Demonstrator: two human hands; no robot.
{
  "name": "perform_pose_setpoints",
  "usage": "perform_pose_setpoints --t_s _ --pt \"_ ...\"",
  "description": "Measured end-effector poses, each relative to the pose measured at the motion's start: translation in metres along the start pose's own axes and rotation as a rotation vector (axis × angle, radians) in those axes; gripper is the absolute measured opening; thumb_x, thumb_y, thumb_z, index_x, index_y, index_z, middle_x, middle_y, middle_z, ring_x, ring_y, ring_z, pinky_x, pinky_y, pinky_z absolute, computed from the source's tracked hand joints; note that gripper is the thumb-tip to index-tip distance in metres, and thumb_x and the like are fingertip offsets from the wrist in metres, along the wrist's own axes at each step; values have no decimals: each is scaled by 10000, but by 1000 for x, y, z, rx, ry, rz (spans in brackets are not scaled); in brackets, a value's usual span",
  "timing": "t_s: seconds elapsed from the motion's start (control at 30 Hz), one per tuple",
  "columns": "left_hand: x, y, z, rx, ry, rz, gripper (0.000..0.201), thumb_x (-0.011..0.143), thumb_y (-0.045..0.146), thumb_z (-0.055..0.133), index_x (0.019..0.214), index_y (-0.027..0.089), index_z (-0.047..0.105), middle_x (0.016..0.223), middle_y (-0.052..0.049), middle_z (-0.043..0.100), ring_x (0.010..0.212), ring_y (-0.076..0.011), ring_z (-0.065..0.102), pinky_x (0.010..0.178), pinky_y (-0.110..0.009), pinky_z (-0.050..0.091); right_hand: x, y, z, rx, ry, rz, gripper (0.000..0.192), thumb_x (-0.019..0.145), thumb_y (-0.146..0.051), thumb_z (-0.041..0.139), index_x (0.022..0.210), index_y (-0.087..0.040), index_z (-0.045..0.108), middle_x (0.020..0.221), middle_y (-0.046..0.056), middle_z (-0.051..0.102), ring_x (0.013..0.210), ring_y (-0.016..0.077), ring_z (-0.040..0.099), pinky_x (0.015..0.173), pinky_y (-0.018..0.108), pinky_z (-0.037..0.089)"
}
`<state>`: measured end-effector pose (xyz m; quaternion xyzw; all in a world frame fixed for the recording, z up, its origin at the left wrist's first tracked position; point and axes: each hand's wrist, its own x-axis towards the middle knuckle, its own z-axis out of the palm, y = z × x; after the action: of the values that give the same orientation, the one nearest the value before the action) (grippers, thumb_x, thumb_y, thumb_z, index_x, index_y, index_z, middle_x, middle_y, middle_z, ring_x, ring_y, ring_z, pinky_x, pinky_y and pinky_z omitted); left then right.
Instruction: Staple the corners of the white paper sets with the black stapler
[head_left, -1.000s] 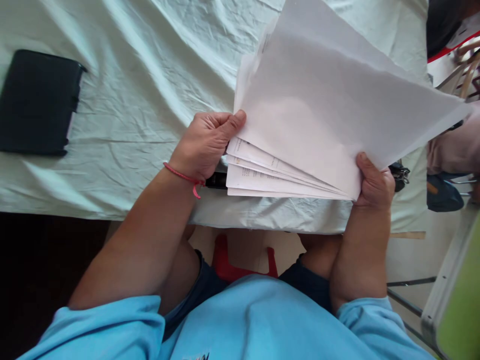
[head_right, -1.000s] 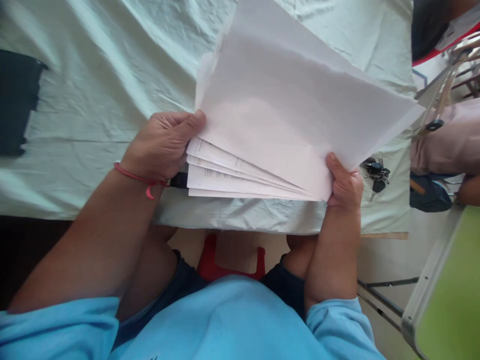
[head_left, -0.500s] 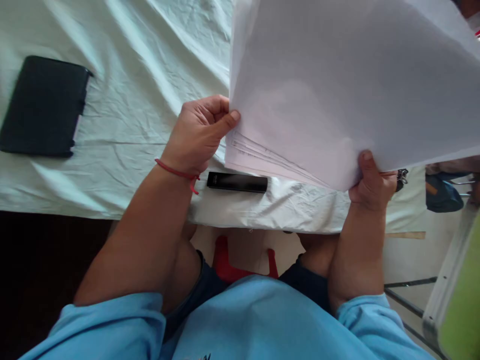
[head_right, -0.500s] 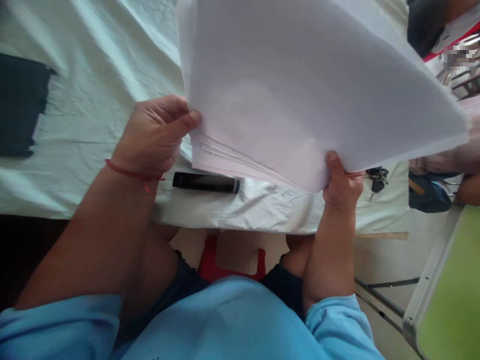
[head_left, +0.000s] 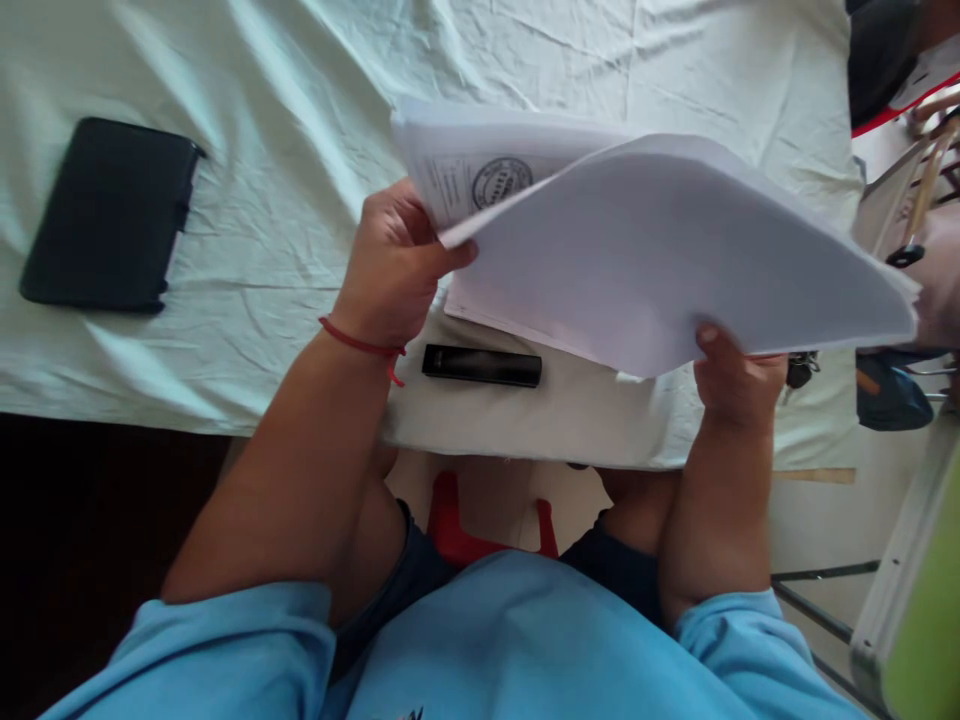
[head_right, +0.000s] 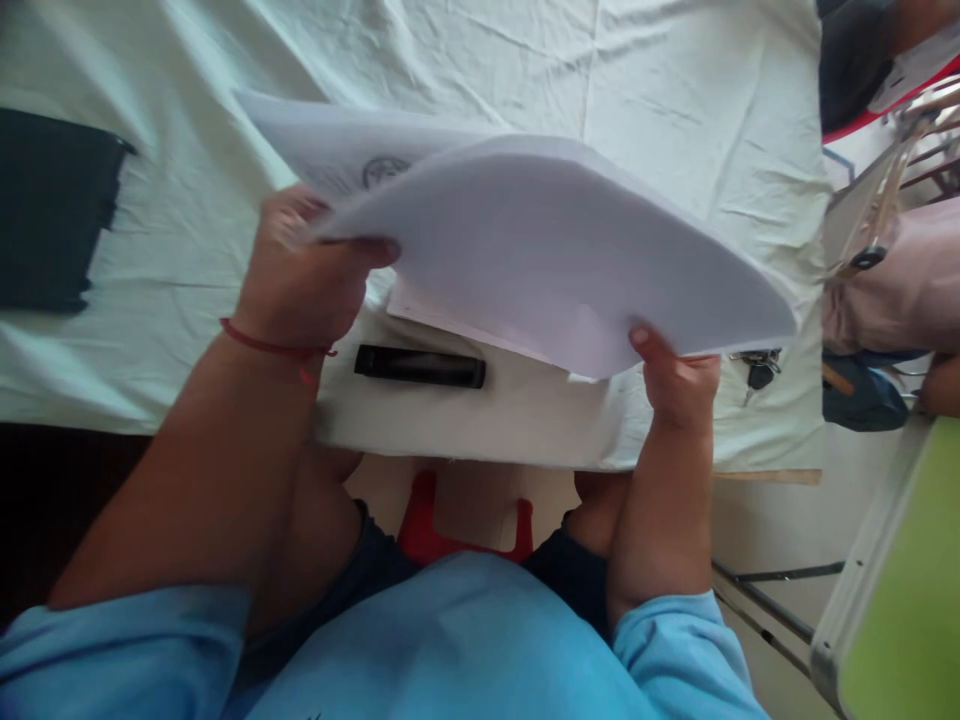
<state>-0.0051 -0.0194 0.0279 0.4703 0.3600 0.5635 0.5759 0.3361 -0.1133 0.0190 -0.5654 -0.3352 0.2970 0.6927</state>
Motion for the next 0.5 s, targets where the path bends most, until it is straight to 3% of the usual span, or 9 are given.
perform_pose_setpoints --t_s 0.17,0.27,0.33,0.43,0.5 --pt "3 -5 6 -25 39 34 571 647 527 1188 1031 245 874 1098 69 887 1170 -162 697 1250 -326 488 4 3 1 -40 -26 8 562 597 -342 1105 1070 -294 805 1240 -15 880 1343 248 807 1305 533 628" --pt "20 -23 2 -23 72 222 526 728 633 1135 984 243 893 1040 18 879 1086 -186 726 1118 -352 569 11 13 1 -41 85 -49 629 561 -327 1105 1108 -305 796 1327 -40 862 1417 261 777 1342 582 593" --pt "32 -34 1 -102 116 465 558 686 722 1115 873 248 886 902 -4 851 881 -186 714 903 -352 600 16 19 0 -27 138 -128 635 547 -299 1083 1112 -295 793 1390 -25 831 1468 289 746 1346 607 587" --pt "39 -35 2 -162 86 653 388 816 568 1099 957 242 943 967 -22 885 914 -186 750 900 -342 604 19 24 -1 10 116 -257 562 576 -335 1051 1066 -293 780 1385 -9 812 1493 316 719 1320 629 607" --pt "34 -27 4 -219 23 680 277 858 428 1099 1036 260 971 1015 16 906 956 -166 778 961 -325 616 19 24 -5 23 90 -296 529 589 -362 1040 1035 -297 765 1334 -8 817 1472 322 726 1283 632 636"
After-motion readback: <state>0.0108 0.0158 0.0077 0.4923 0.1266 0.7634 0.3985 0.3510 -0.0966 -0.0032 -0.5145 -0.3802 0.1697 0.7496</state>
